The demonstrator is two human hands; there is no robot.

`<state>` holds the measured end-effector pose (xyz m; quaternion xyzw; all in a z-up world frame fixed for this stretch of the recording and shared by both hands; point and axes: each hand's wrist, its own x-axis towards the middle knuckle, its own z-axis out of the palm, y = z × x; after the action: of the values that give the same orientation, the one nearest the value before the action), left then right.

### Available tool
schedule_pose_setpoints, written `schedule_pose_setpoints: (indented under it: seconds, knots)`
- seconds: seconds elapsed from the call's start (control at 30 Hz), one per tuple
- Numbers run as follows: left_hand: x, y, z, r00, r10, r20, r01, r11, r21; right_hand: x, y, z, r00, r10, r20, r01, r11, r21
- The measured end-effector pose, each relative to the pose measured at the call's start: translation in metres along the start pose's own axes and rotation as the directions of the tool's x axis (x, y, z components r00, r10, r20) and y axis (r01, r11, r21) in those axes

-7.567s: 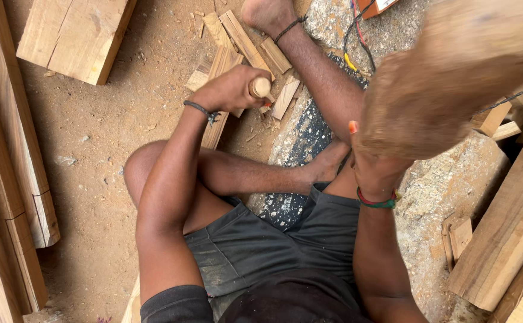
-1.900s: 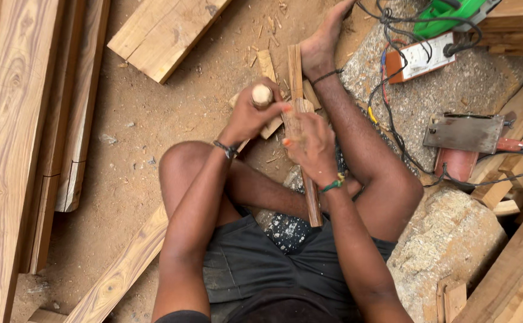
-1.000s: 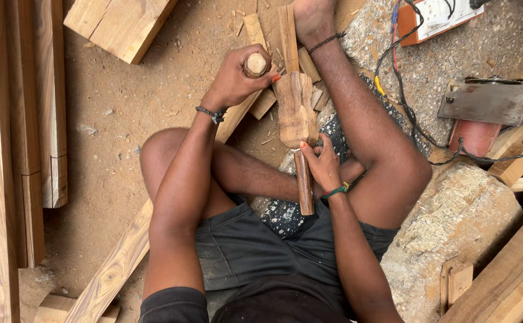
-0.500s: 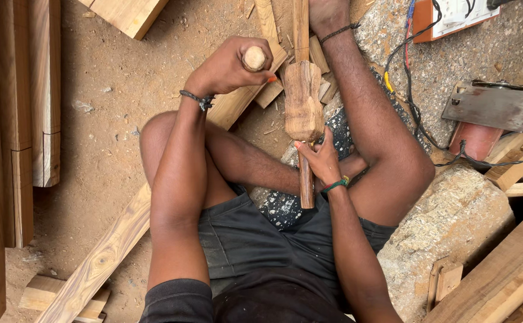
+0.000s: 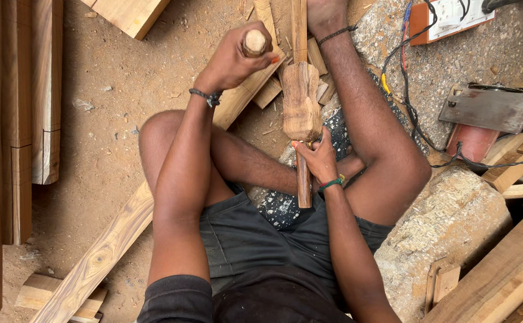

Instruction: The person sits on the floor and uses a wooden mallet and a chisel to carve a small cylindrical piece of wood. They repeatedly strike the chisel to shape the wood, creating shavings that accumulate on the ground.

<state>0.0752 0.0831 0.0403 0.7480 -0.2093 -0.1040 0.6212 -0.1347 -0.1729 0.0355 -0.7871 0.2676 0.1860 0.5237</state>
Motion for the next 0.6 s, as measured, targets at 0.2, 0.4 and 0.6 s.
schedule_pose_setpoints:
  seconds: [0.2,0.4,0.6]
  knots:
    - [0.005,-0.002,0.008,0.995,0.078,0.057,-0.078,0.997,-0.012,0.001,-0.002,0.000,1.000,0.013,-0.009,-0.013,1.000,-0.005]
    - [0.005,-0.011,0.012,0.989,0.097,0.107,-0.097,0.995,-0.013,0.001,-0.007,0.002,1.000,0.017,-0.002,-0.017,1.000,0.013]
    - [0.004,-0.009,0.016,0.977,0.155,0.145,-0.158,0.987,0.008,0.000,-0.002,0.001,1.000,-0.016,0.021,0.014,0.997,0.070]
